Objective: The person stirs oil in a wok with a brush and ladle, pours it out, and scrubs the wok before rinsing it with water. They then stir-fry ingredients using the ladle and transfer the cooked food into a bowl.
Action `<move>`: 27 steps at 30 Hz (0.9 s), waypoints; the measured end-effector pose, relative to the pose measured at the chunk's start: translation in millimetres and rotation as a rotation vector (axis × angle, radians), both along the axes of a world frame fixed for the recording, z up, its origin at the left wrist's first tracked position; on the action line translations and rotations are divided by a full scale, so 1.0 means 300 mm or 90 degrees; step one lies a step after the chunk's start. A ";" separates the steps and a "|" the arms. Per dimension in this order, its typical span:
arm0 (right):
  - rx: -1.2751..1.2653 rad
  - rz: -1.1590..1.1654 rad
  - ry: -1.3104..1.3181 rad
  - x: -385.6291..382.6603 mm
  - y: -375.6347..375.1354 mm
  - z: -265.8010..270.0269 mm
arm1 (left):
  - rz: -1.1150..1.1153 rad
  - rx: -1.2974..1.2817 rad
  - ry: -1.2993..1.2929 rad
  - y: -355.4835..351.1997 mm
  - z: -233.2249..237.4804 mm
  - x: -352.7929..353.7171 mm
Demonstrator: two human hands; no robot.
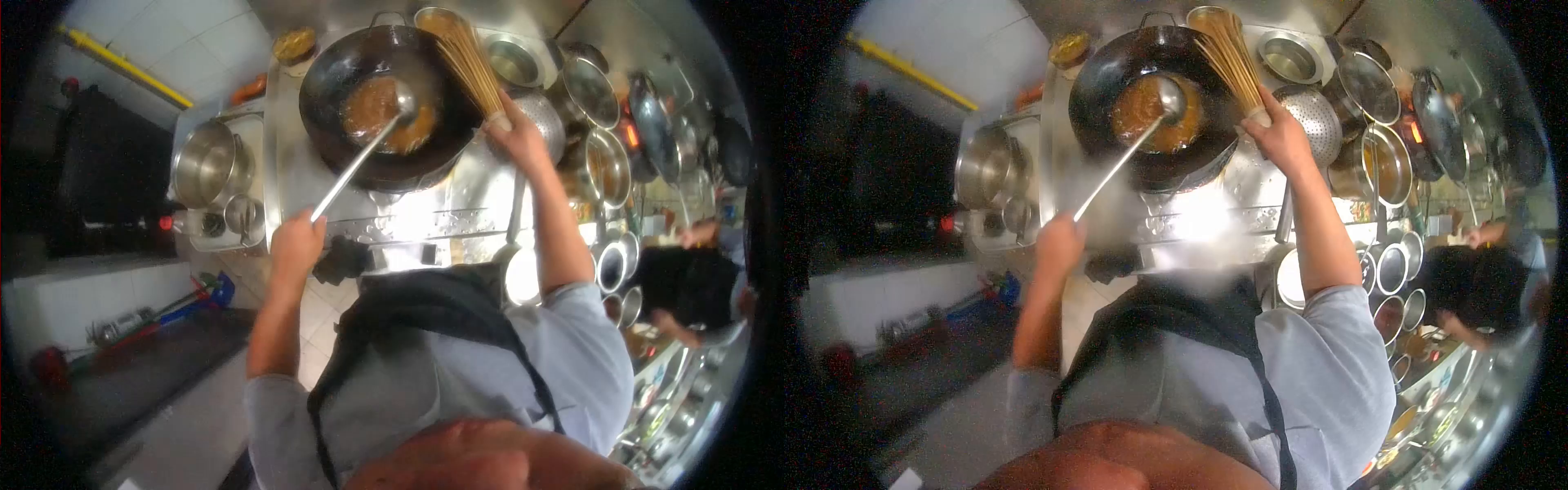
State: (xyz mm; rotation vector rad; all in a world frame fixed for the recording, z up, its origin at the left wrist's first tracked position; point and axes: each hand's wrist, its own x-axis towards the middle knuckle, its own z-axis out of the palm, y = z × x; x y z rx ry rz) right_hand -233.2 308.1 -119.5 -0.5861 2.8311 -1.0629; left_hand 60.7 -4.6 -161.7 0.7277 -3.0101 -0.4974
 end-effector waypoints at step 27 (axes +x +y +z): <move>0.672 0.514 0.290 -0.226 -0.535 0.035 | -0.263 -0.460 -0.108 0.095 0.309 -0.270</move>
